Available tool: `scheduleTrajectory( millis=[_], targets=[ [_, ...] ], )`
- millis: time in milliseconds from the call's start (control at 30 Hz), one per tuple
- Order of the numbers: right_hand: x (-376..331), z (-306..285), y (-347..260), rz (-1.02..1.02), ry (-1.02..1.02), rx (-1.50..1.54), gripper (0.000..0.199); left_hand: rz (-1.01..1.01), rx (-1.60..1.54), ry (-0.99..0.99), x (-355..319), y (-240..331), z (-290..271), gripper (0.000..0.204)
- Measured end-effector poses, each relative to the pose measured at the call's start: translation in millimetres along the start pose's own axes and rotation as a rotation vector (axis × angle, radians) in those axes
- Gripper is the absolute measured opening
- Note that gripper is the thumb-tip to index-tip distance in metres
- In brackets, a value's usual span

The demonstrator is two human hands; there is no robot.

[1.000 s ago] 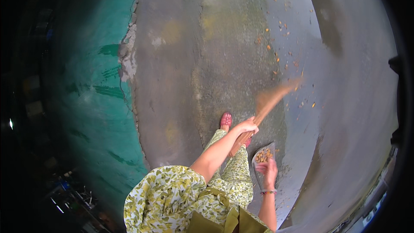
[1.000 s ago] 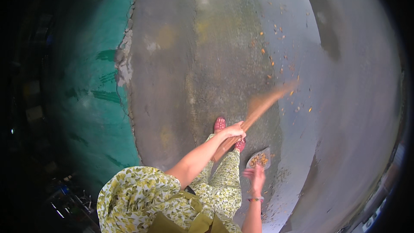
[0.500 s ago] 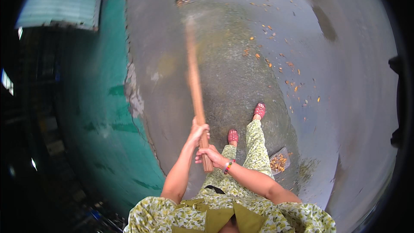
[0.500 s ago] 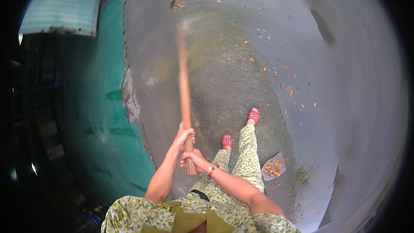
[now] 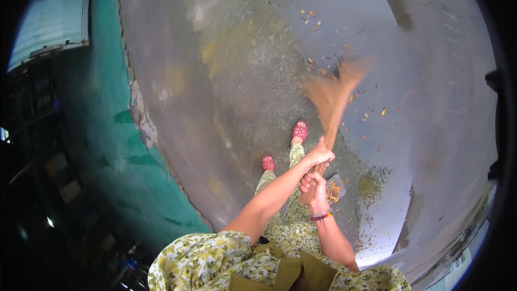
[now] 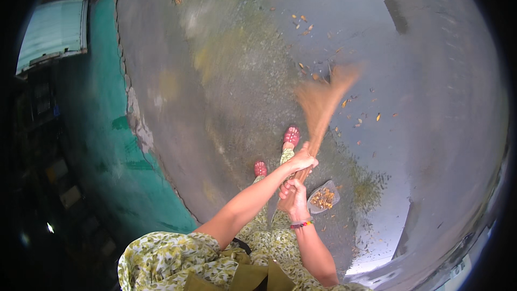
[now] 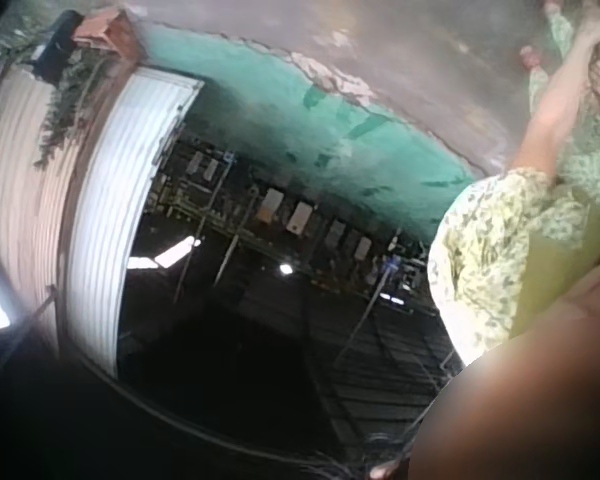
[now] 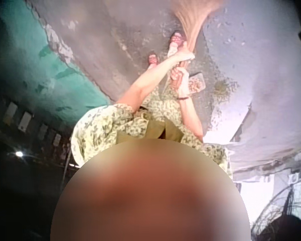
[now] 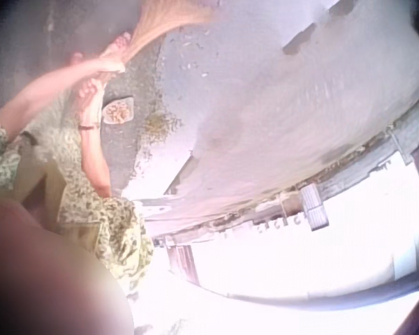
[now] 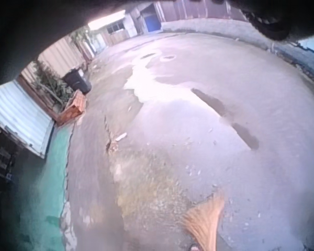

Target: The person sweeps scattered dry leaves on a paved outdoor surface using a traditional straw broom and a dustpan. They gather the leaves into piles and sweep them into the dustpan, repeating the process across the area.

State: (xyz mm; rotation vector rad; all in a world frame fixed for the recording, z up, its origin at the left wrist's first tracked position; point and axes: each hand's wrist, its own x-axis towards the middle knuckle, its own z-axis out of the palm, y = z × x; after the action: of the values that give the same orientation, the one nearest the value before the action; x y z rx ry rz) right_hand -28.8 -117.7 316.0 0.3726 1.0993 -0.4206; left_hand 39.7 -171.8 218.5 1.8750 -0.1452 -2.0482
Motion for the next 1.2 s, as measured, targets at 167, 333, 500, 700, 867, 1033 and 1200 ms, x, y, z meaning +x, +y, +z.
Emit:
scheduleTrajectory(
  millis=[167,333,500,700,867,1033,1200],
  targets=[
    [-41.1,17.0,2.2,-0.234,0.103,-0.225,0.008,0.122,-0.091,-0.367,-51.0,30.6,26.1,0.094],
    [-77.2,31.7,24.1,0.043,-0.028,-0.384,0.013,0.320,-0.172,0.008,-109.3,6.8,-18.1,0.088],
    [-1.4,92.0,23.0,0.329,-0.431,-0.530,0.012,0.217,-0.297,0.572,-122.8,45.4,-127.7,0.034],
    [103.2,172.4,-36.0,0.262,-0.417,-0.300,0.011,0.090,-0.189,0.429,-8.8,109.8,-220.2,0.008],
    [81.7,105.0,-71.2,-0.014,-0.161,0.041,0.012,0.181,-0.036,0.240,62.1,123.5,-90.6,0.051],
    [40.9,197.2,-76.6,-0.313,0.159,-0.127,0.011,-0.026,-0.152,-0.532,17.6,196.1,-64.5,0.076],
    [34.9,260.3,-22.0,-0.321,0.095,-0.130,0.010,0.182,0.016,-0.461,-43.2,235.4,-132.7,0.096]
  ],
)
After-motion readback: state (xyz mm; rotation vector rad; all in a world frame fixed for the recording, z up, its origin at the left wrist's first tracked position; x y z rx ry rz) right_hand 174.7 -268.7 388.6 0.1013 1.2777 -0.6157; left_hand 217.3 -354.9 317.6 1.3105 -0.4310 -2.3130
